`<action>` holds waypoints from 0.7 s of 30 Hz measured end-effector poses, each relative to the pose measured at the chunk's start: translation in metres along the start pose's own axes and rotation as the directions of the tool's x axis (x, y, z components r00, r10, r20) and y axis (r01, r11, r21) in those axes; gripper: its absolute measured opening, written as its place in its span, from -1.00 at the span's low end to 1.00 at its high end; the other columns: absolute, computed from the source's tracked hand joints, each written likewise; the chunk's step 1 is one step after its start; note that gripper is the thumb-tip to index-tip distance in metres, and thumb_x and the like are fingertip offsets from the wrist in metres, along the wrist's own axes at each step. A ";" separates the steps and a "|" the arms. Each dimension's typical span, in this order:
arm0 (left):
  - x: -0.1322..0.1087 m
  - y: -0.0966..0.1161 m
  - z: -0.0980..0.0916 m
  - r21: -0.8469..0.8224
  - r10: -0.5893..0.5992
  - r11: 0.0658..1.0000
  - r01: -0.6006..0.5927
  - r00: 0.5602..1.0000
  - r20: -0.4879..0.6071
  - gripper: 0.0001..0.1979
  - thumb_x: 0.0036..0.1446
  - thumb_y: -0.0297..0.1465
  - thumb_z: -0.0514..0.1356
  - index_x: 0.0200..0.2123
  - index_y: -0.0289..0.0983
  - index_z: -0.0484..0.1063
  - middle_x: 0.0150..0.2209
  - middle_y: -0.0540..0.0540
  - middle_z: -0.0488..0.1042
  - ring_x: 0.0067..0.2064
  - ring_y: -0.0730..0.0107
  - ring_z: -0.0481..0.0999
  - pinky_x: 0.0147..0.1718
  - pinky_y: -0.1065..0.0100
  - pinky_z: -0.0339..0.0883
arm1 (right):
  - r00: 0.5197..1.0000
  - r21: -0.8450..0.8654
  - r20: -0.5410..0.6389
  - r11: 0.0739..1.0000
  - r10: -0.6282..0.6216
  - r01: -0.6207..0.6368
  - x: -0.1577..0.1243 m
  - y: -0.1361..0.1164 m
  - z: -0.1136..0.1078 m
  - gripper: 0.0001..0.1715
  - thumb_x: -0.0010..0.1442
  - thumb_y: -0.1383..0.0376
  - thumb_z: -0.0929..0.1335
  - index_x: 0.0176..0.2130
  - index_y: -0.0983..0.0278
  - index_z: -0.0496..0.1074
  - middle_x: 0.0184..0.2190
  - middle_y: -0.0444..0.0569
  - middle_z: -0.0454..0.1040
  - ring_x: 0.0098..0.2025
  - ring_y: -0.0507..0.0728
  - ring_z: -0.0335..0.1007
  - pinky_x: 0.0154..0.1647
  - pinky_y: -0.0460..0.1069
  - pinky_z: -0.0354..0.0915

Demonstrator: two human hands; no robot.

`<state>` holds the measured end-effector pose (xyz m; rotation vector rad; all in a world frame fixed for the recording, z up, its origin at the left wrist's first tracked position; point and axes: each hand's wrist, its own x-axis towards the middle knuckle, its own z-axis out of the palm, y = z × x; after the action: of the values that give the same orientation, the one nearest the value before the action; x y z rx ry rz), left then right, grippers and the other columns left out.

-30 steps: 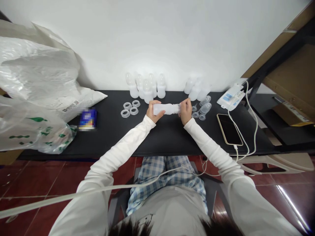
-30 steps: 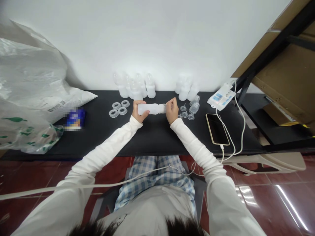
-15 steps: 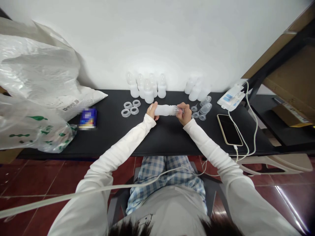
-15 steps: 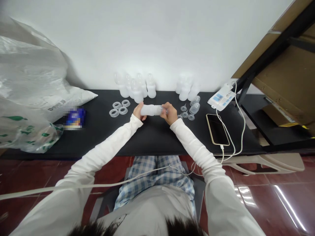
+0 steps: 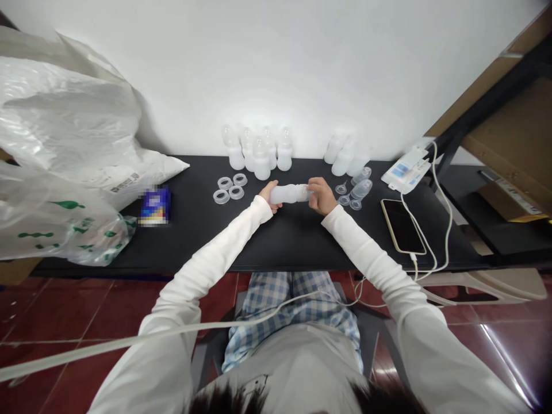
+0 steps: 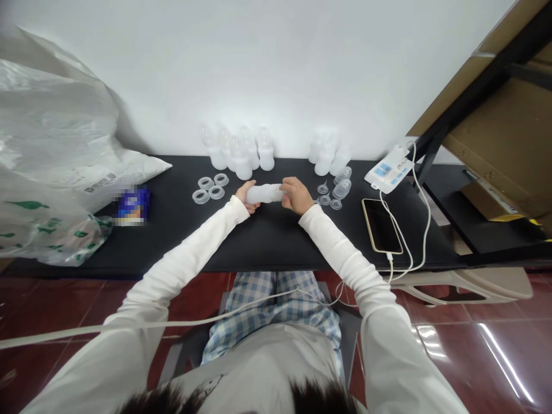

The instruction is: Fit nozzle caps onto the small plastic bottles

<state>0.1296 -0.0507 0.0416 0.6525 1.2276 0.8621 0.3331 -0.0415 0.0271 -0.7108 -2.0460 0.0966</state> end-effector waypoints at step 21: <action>-0.012 -0.013 0.003 -0.043 0.634 0.763 -0.645 0.759 -0.147 -0.45 0.03 0.18 0.18 -0.34 -0.24 0.35 -0.66 0.13 0.16 -0.75 0.64 0.02 -0.76 0.46 -0.21 | 0.997 -0.279 0.047 0.959 0.059 -0.043 -0.005 -0.009 0.000 -0.29 0.30 -0.21 0.15 0.04 0.24 0.44 -0.15 0.12 0.53 -0.13 0.24 0.47 -0.06 0.18 0.39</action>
<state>0.1339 -0.0676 0.0381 0.9837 1.0658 1.5473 0.3316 -0.0513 0.0263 -0.9436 -2.1173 -0.1463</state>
